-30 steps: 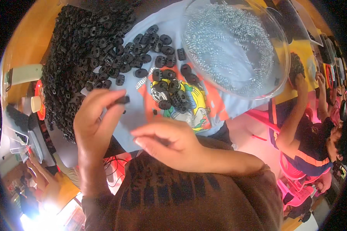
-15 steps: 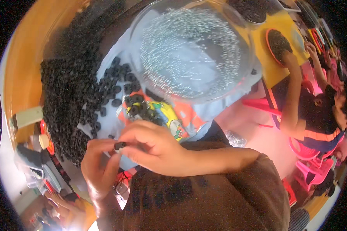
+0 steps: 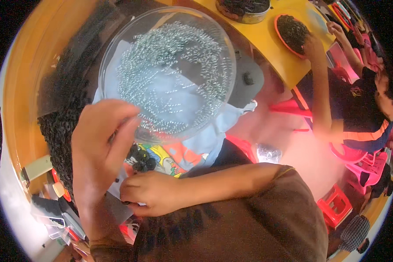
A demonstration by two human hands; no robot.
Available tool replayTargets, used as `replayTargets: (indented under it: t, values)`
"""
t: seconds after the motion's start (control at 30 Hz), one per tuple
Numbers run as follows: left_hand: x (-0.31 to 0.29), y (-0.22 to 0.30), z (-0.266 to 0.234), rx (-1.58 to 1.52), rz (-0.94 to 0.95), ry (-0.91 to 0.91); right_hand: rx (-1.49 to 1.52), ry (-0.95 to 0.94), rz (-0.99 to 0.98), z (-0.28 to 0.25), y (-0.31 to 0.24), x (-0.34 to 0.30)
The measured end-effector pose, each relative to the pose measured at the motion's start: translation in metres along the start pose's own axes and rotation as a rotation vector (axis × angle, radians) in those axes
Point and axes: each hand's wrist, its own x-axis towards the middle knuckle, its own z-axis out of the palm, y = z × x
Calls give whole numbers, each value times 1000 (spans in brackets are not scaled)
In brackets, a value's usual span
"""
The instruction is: The person assembles plastic cord locks by taking springs from a glass bowl and inserting them with plastic inner parts into outer plastic housings by hand.
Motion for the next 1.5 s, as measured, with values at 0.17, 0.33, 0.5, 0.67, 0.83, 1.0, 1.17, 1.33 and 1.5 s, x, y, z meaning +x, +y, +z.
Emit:
replayTargets:
  t: [0.17, 0.33, 0.5, 0.67, 0.83, 1.0, 1.17, 1.33, 1.5]
  values:
    - [42, -6, 30, 159, 138, -72, 1, -54, 13, 0, 3, -3]
    - [52, -13, 43, 285, 112, -180, 66, -166, 26, -3, 7, -4]
    - [49, -15, 43, 252, 146, -114, 103, -153, 57, -4, 5, -2]
    - [44, -18, 41, 238, 158, -76, 59, -142, 60, -2, 4, -2]
    - [49, -20, 49, 186, 215, -33, 31, -154, 86, -2, 4, -2]
    - [57, -20, 52, 158, 218, 6, -12, -116, 69, -1, 3, -2]
    - [62, -19, 56, 134, 218, 12, -39, -134, 75, -1, 3, -3]
    - [49, -11, 40, 36, 85, 18, -28, -161, 101, -4, 1, 0]
    - [-3, 4, 3, -268, -220, 56, -4, -139, 116, -6, -1, 2]
